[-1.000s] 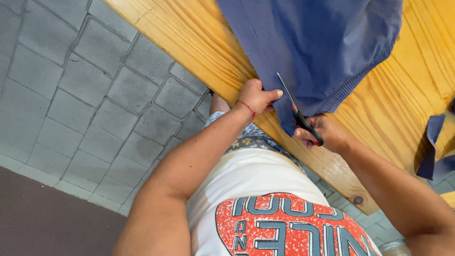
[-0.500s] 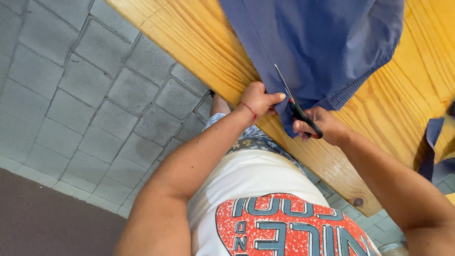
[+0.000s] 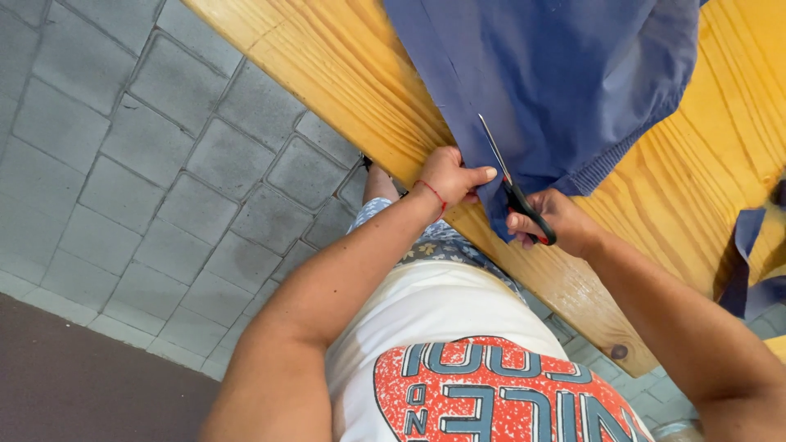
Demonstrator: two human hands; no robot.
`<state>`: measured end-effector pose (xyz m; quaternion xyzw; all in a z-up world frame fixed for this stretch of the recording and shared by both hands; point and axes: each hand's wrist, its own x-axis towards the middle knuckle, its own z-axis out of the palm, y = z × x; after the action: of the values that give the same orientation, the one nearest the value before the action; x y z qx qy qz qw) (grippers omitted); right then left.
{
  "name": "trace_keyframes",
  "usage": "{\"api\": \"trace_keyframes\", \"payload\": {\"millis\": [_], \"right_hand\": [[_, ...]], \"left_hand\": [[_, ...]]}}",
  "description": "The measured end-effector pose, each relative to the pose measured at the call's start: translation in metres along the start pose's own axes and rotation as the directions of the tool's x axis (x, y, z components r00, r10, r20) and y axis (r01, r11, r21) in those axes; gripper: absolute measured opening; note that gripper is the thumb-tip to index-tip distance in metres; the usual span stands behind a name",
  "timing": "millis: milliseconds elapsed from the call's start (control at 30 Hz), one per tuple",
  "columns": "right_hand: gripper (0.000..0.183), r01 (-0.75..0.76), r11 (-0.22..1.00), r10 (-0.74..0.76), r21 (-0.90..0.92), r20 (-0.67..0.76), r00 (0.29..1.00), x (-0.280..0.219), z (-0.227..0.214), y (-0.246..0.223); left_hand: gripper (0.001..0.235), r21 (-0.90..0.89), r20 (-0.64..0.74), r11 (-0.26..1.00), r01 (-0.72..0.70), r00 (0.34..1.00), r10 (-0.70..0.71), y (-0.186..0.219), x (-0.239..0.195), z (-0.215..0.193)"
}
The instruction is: Cutting a long piece of blue fabric along a straight line using scissors on a wooden table.
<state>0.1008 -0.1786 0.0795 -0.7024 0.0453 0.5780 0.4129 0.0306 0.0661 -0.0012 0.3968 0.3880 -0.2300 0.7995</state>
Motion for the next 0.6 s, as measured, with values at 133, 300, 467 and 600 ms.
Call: {"api": "trace_keyframes", "payload": {"millis": [133, 300, 467, 600], "right_hand": [[0.038, 0.044, 0.999, -0.044, 0.005, 0.03, 0.999, 0.007, 0.006, -0.021], [0.044, 0.064, 0.998, -0.064, 0.005, 0.042, 0.997, 0.014, 0.008, -0.034], [0.044, 0.061, 0.998, -0.062, 0.028, 0.05, 0.997, 0.018, 0.01, -0.03], [0.046, 0.056, 0.996, -0.061, 0.063, 0.082, 0.995, 0.015, 0.007, -0.032]], "left_hand": [[0.03, 0.011, -0.001, 1.0, -0.004, 1.0, 0.004, -0.01, 0.006, -0.003], [0.03, 0.009, 0.013, 1.0, -0.016, 1.0, 0.016, -0.012, 0.009, -0.004], [0.029, 0.012, 0.001, 1.0, -0.012, 1.0, 0.012, -0.011, 0.008, -0.003], [0.031, 0.004, 0.006, 1.0, -0.013, 1.0, 0.013, -0.016, 0.011, -0.003]]}}
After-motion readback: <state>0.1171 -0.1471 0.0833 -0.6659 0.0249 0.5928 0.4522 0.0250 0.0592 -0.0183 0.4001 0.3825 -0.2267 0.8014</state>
